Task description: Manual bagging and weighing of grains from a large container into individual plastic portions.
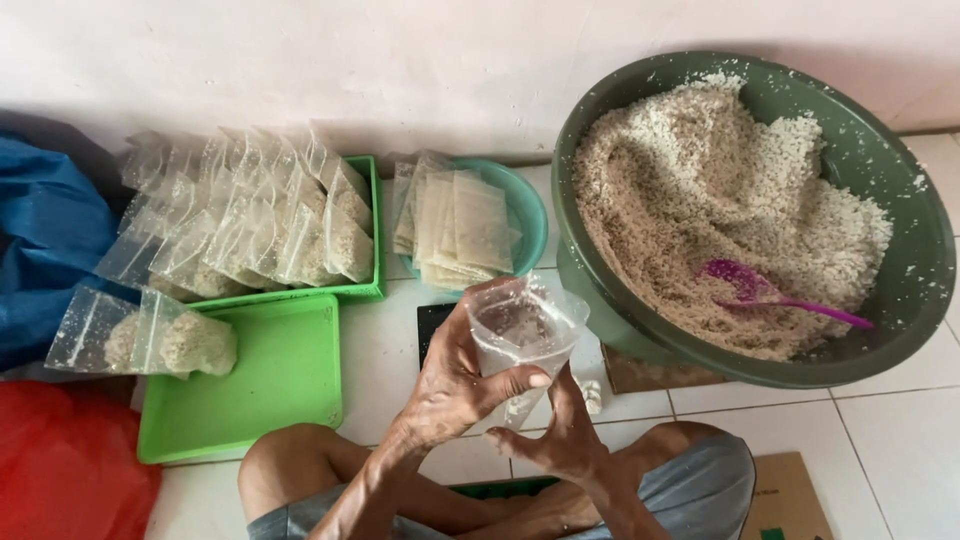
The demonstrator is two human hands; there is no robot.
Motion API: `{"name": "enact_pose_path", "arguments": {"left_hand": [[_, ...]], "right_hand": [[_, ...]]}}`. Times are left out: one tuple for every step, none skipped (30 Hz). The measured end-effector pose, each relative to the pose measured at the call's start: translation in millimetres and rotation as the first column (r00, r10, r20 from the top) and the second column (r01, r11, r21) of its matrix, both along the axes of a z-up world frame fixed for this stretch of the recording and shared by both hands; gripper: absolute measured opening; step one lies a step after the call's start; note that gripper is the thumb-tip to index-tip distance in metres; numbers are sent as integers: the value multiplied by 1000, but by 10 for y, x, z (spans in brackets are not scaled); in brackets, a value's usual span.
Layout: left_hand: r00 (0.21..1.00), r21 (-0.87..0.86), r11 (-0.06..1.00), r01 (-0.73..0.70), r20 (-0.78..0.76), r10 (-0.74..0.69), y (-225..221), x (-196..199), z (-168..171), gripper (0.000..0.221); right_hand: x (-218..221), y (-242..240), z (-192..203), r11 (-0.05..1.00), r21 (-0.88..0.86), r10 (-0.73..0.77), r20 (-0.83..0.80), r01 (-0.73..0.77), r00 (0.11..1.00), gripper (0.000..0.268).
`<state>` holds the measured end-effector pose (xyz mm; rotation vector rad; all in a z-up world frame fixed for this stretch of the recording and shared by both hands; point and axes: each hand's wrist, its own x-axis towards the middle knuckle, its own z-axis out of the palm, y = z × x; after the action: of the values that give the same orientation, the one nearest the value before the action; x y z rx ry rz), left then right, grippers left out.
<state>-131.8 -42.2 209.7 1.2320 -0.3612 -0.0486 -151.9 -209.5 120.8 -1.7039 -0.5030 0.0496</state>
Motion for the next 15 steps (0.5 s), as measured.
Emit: {"name": "enact_pose_path", "arguments": {"left_hand": [[1000, 2, 1000, 3, 2, -3, 8, 10, 17, 75], [1000, 8, 1000, -11, -10, 11, 12, 3, 25, 72], [999, 15, 1000, -25, -23, 26, 21, -6, 31, 70], [999, 16, 999, -30, -24, 30, 21, -8, 19, 70], [997, 38, 998, -53, -52, 55, 23, -8, 7, 69], [994, 60, 995, -74, -80, 78, 27, -6, -3, 68], [993, 61, 995, -76, -80, 81, 42, 5, -16, 68], [995, 32, 996, -78, -52, 80, 45, 7, -36, 65], [997, 2, 997, -79, -24, 79, 47, 11, -57, 63], [997, 2, 997, -76, -26, 76, 58, 19, -48, 63], [994, 5, 996, -89, -56, 90, 68, 28, -38, 63], [991, 8, 995, -103, -87, 103, 77, 32, -32, 64], [991, 7, 995, -100, -88, 101, 70, 38, -44, 64], [998, -50, 998, -41, -53, 38, 62, 47, -55, 81], [1000, -105, 994, 22, -15, -23, 52, 57, -67, 100]], "right_hand": [[21, 10, 9, 1000, 2, -3, 2, 3, 1000, 86], [24, 15, 14, 1000, 22, -9, -3, 9, 1000, 82], [25, 24, 17, 999, 42, -15, -8, 16, 1000, 77], [23, 21, 49, 999, 43, -11, -8, 11, 1000, 77], [21, 20, 82, 998, 47, -37, -46, 39, 998, 76], [20, 22, 115, 996, 49, -65, -84, 69, 994, 76], [21, 20, 96, 997, 50, -62, -84, 66, 995, 76], [7, 8, 73, 995, 82, -50, -105, 59, 993, 76], [-6, -7, 49, 992, 113, -38, -124, 52, 992, 76], [-21, -30, -14, 992, 113, -41, -126, 55, 991, 76], [-34, -53, -76, 990, 135, -17, -164, 39, 986, 77], [-52, -79, -141, 987, 157, 8, -201, 24, 980, 78], [-64, -81, -152, 987, 157, 6, -202, 27, 979, 78], [-72, -83, -162, 977, 211, 33, -217, 13, 976, 78], [-80, -88, -172, 964, 266, 62, -229, 1, 971, 79]]}}
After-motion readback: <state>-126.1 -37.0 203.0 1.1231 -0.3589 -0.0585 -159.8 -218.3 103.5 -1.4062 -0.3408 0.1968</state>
